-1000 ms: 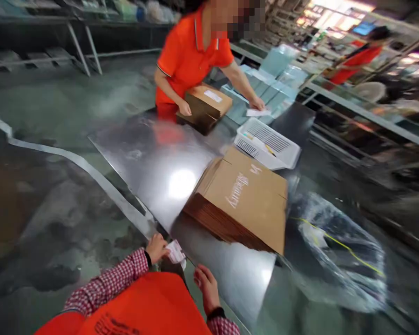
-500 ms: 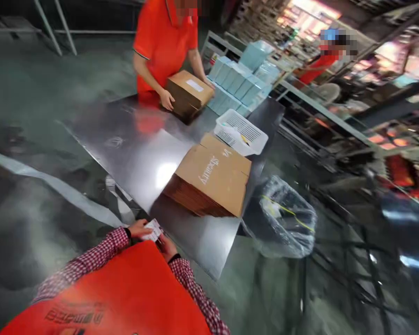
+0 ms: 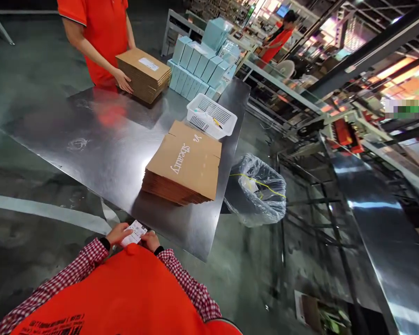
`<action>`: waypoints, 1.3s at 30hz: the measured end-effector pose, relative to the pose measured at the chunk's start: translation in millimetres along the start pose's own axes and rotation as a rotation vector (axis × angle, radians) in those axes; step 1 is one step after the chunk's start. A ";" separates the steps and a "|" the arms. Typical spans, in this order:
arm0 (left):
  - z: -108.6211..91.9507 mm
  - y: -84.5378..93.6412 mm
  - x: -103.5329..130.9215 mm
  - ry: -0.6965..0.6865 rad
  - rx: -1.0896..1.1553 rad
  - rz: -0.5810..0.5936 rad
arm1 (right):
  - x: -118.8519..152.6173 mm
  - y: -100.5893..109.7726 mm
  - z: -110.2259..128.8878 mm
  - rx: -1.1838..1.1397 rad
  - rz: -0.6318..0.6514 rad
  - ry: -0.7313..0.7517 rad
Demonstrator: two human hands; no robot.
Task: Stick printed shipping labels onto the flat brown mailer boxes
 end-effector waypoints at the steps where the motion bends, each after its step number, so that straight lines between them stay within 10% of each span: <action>1: -6.7 7.2 7.9 -0.026 0.010 -0.020 | 4.0 -3.2 5.6 0.015 -0.012 0.014; 4: -38.4 34.9 33.9 -0.150 0.037 -0.108 | 21.3 -17.7 48.2 0.134 -0.078 0.225; 12: -169.2 95.5 87.5 -0.588 -0.019 -0.281 | 137.5 -48.0 233.1 0.448 -0.163 1.344; 18: -232.2 121.3 104.3 -0.963 -0.376 -0.400 | 184.3 23.8 354.8 0.196 -0.357 1.398; 22: -243.7 127.4 111.7 -1.081 -0.501 -0.650 | 140.6 61.8 425.1 0.223 -0.265 1.205; 28: -290.2 77.5 81.2 -0.965 -0.386 -0.281 | 44.0 53.0 420.7 0.468 -0.030 0.865; 32: -317.0 48.8 23.6 -0.876 -0.472 -0.088 | 36.5 41.4 412.5 0.807 -0.209 0.929; 39: -298.1 35.5 -14.8 -0.996 -0.864 -0.221 | 61.8 28.5 414.2 1.498 -0.655 0.839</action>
Point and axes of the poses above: each hand's wrist, its own x-axis away from the middle knuckle, its own y-axis out of the back of the hand, z = x × y, the point moved 6 cm from there along -x, towards the middle knuckle, and after that the axes turned 1 degree about z, right-handed, at the moved point
